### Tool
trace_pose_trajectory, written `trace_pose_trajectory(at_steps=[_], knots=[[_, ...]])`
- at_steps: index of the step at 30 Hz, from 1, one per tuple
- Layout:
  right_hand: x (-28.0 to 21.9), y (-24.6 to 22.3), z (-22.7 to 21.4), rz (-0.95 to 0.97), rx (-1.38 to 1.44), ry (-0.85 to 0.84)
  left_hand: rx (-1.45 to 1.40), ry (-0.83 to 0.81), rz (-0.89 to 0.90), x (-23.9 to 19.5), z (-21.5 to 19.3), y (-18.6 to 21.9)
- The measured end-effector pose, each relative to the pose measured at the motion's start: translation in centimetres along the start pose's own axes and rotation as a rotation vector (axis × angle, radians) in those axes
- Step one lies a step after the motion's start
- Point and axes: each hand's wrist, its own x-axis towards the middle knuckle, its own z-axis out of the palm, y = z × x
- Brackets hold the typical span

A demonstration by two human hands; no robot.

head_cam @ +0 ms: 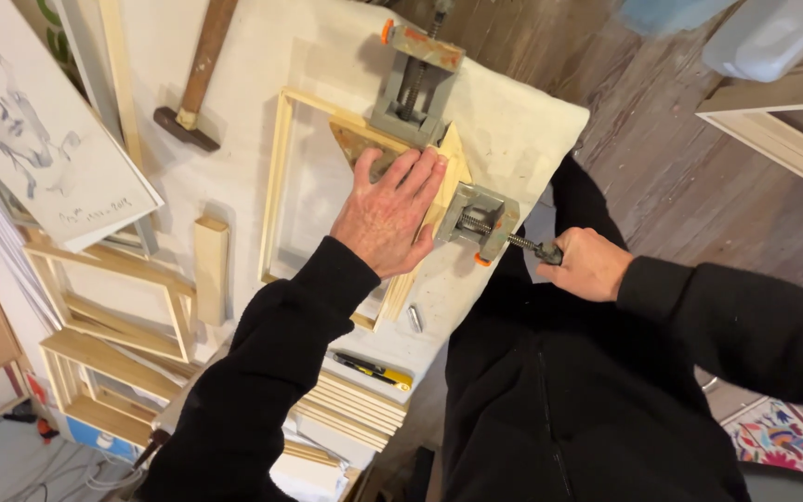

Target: Assembling and securing wooden picture frames using a corner clamp, hammer, and utility knife.

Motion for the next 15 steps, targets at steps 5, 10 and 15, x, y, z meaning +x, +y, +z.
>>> trace_pose_trajectory(at_steps=[5,10,15], knots=[[1.8,2.0,0.5,-0.002,0.198,-0.191,-0.015,0.029,-0.016,0.0,0.2,0.1],[0.8,-0.8,-2.0,-0.009,0.254,-0.303,-0.070,0.119,-0.186,1.0,1.5,1.5],[-3.1,-2.4,-4.4,-0.079,0.212,-0.409,-0.131,0.277,-0.508,4.7,2.4,5.0]])
